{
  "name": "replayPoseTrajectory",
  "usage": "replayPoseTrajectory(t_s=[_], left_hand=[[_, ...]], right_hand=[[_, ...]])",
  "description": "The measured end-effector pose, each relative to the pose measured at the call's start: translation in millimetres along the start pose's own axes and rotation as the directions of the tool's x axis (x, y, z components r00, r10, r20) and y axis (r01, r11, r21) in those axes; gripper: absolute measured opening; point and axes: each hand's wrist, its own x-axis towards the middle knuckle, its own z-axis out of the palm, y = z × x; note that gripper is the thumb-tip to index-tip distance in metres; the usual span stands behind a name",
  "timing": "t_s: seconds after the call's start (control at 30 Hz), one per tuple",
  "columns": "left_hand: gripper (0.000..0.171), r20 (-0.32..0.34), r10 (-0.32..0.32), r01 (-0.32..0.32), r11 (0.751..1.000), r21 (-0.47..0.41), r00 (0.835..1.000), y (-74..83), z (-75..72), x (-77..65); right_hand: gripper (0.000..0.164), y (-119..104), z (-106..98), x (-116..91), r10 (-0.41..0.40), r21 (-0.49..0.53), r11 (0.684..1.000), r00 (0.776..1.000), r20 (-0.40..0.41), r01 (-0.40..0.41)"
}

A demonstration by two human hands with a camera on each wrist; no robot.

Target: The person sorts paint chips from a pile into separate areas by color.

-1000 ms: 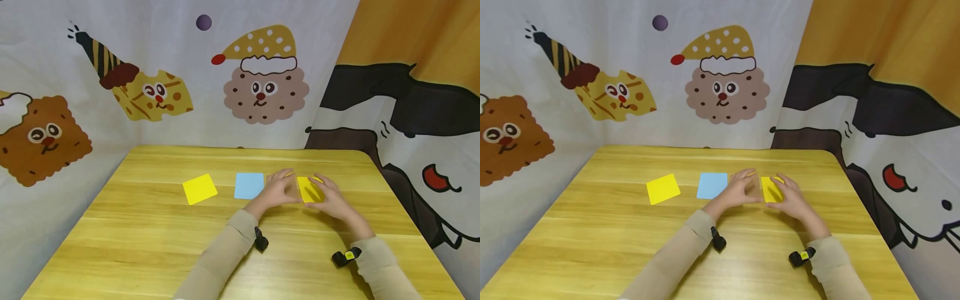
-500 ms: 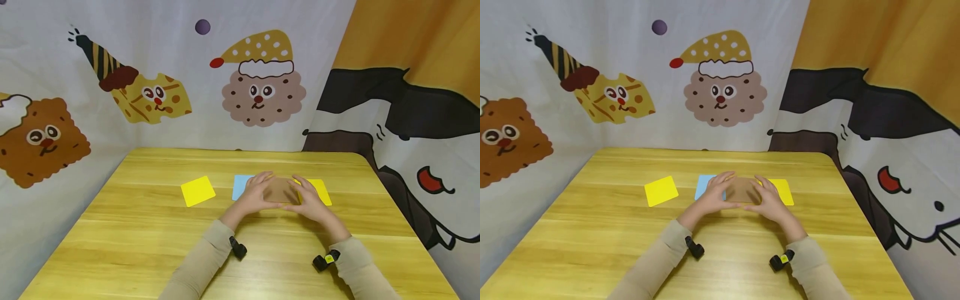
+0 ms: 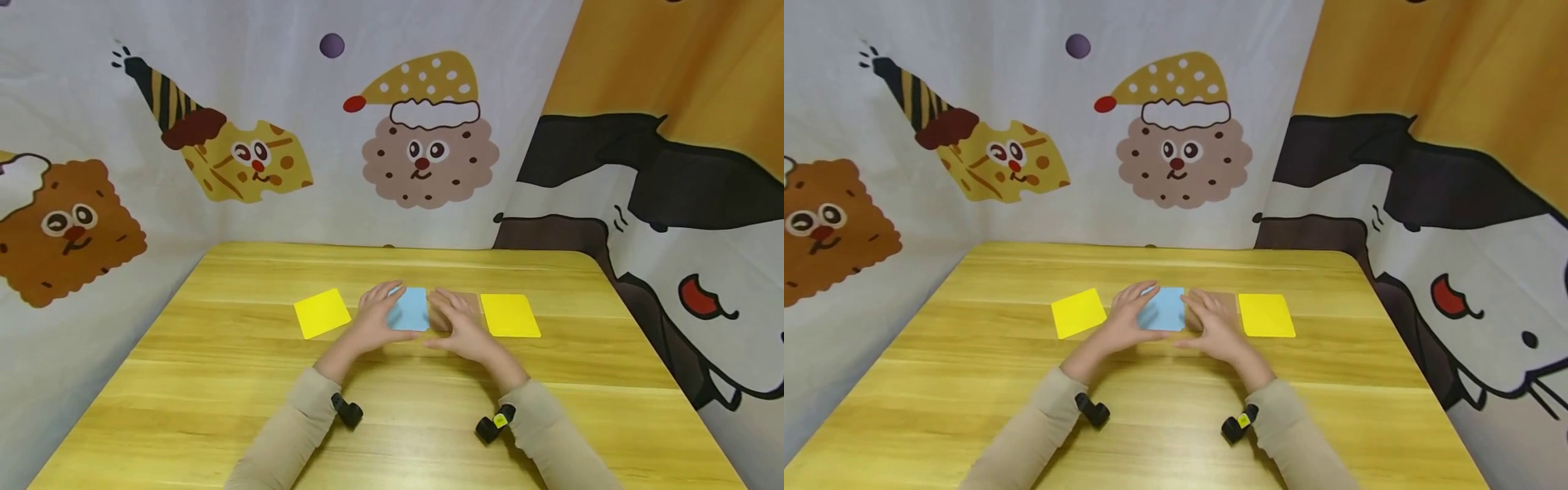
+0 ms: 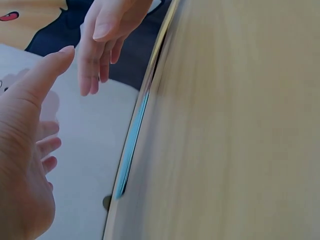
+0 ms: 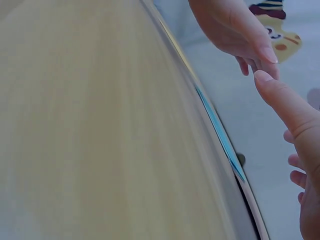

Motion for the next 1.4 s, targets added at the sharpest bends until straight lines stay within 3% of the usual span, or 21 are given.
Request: replayPoseTrajectory(t_s=[0.2,0.53,0.87,1.2,1.4], left_hand=[[0.096,-0.017,-0.046,0.045,0.998,-0.035,0.999,-19.6,-12.9,-20.1],[0.096,-0.014,-0.12,0.12,0.993,-0.001,0.993,-57.8,-38.6,-50.2],[0.096,-0.002,-0.184,0.184,0.982,0.046,0.983,-93.0,-58.7,-74.7],[0.098,0.007,-0.218,0.217,0.974,0.071,0.976,-112.4,-70.9,-91.3],[0.097,0.034,-0.257,0.252,0.962,0.102,0.966,-123.1,-72.2,-94.0]], right_hand=[[0.092,-14,19,15,-0.031,-0.017,0.999,0.999,0.034,0.032],[0.094,-32,40,41,-0.034,-0.07,0.997,0.995,0.091,0.04],[0.094,-47,58,72,-0.052,-0.1,0.992,0.975,0.217,0.075],[0.096,-62,79,97,-0.043,-0.089,0.994,0.959,0.281,0.071],[0.094,-65,88,104,-0.006,-0.079,0.996,0.954,0.301,0.031]])
